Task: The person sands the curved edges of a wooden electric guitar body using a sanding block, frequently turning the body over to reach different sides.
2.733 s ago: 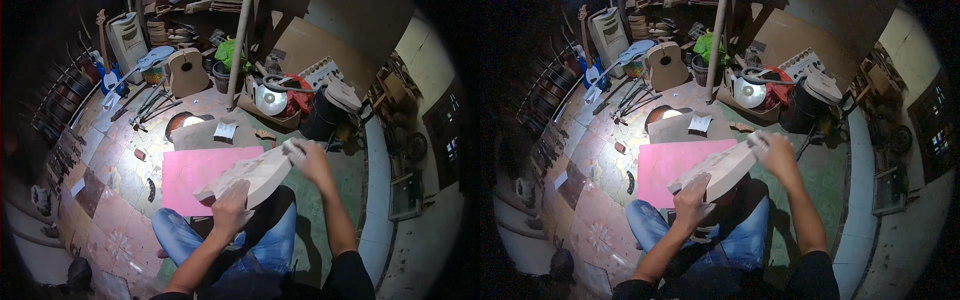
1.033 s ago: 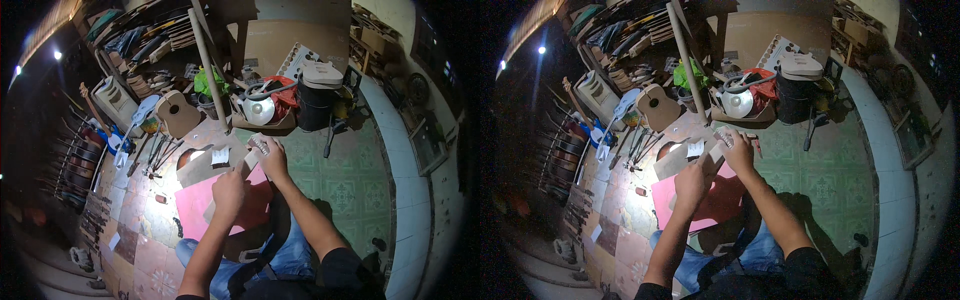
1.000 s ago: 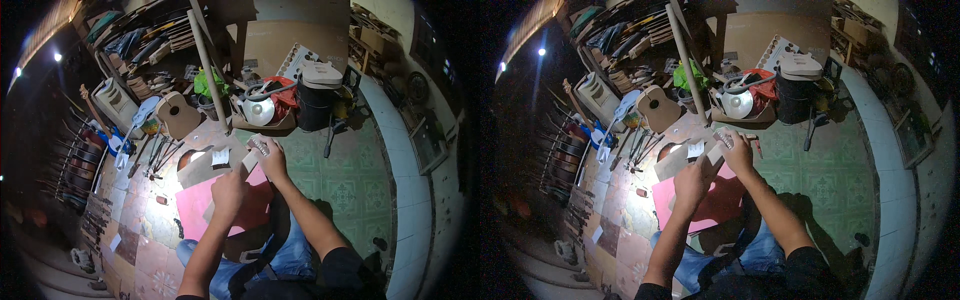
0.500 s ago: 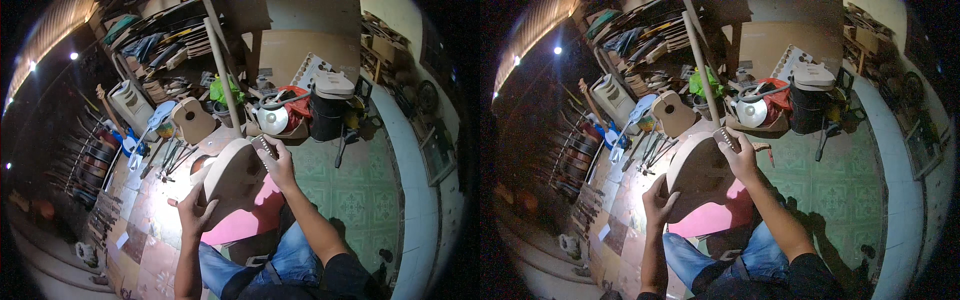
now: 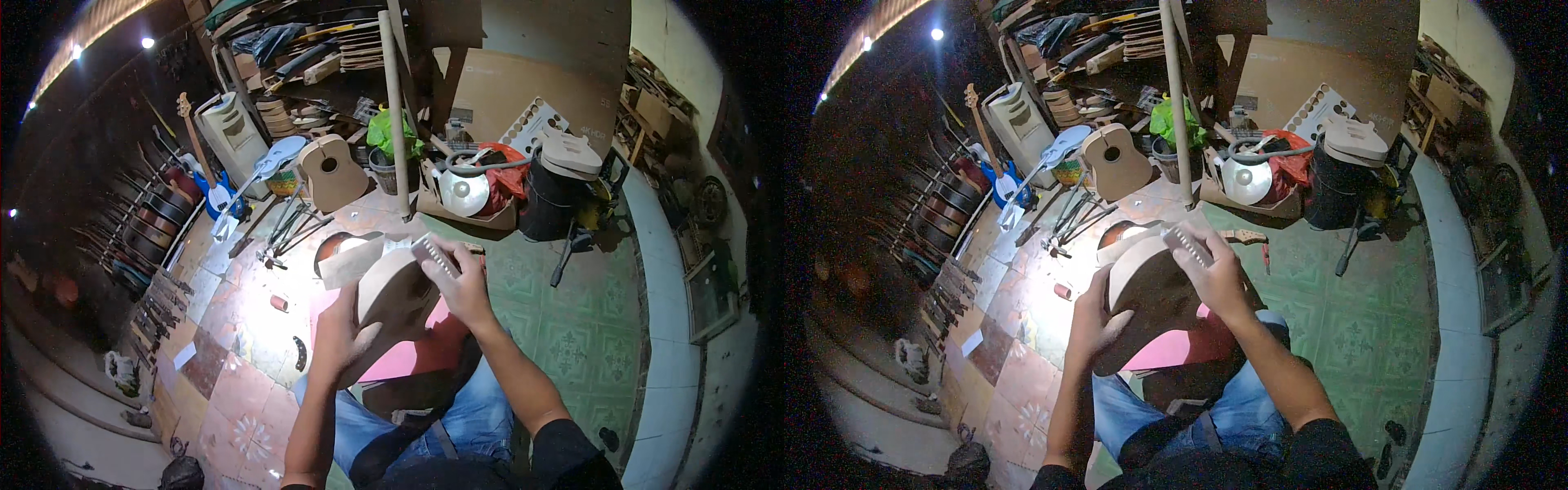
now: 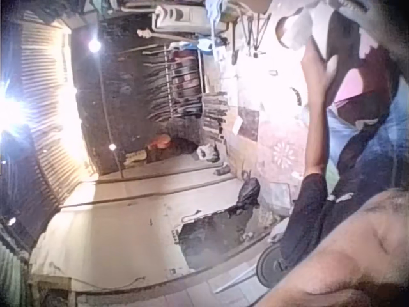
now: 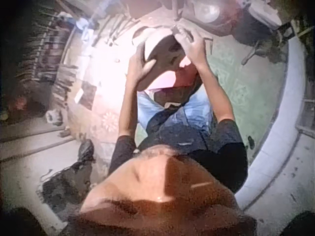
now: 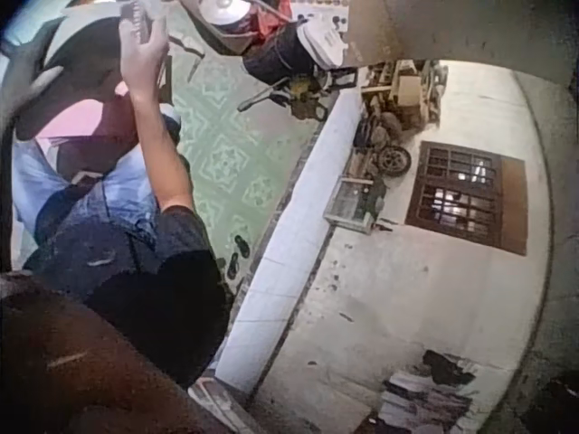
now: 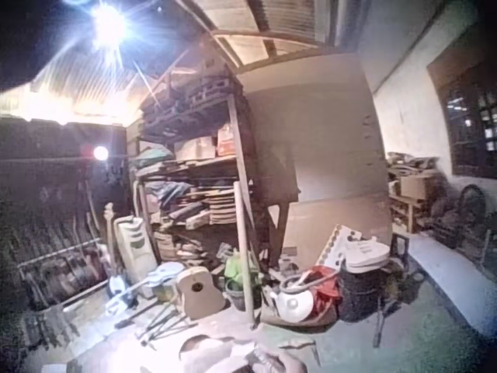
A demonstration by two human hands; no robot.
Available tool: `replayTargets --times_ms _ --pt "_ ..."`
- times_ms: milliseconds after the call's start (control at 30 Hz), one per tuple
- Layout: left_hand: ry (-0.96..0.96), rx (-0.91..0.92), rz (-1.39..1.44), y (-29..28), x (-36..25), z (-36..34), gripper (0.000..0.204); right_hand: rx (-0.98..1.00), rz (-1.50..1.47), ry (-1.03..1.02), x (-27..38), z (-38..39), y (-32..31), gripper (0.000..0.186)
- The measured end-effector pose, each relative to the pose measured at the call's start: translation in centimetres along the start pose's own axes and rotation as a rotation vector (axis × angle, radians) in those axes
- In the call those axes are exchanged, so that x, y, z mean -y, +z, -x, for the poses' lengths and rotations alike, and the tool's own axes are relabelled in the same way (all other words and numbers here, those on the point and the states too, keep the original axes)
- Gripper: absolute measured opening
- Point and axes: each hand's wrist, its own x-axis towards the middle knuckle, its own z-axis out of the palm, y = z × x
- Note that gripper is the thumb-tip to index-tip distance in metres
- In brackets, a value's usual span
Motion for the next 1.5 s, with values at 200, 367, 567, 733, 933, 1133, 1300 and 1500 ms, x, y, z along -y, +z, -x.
replayTargets --times_ms 200,367,567,733,933,1133,1300,1500 --pt "0.028 -0.061 0.018 1.3 -2.7 -0.6 0.065 0.038 0.539 -0.589 6.9 4.6 3.3 0.049" --pt "-0.032 -0.081 0.029 3.2 -2.2 -2.0 0.064 0.009 0.291 -0.316 6.5 2.8 3.0 0.047" --pt "0.036 -0.068 0.061 3.0 -4.4 -0.4 0.065 -0.225 0.456 -0.332 3.9 1.5 0.2 0.04" --pt "-0.035 -0.041 0.096 2.6 -4.5 1.2 0.07 -0.037 0.553 -0.366 6.6 3.9 -0.4 0.039" --pt "0.035 -0.203 0.097 2.3 -1.8 2.2 0.066 0.073 0.06 0.268 -6.9 0.4 -4.1 0.041" --pt "-0.025 -0.067 0.353 -1.5 7.6 3.3 0.077 0.142 0.545 0.228 -12.4 1.1 -5.4 0.041" --pt "0.123 -0.045 0.113 -4.6 10.2 1.1 0.07 0.329 0.294 0.294 -14.6 2.6 -7.5 0.044" --pt "-0.007 -0.234 0.197 -1.7 13.2 -2.1 0.101 0.328 0.013 0.434 -13.6 7.0 -6.8 0.045"
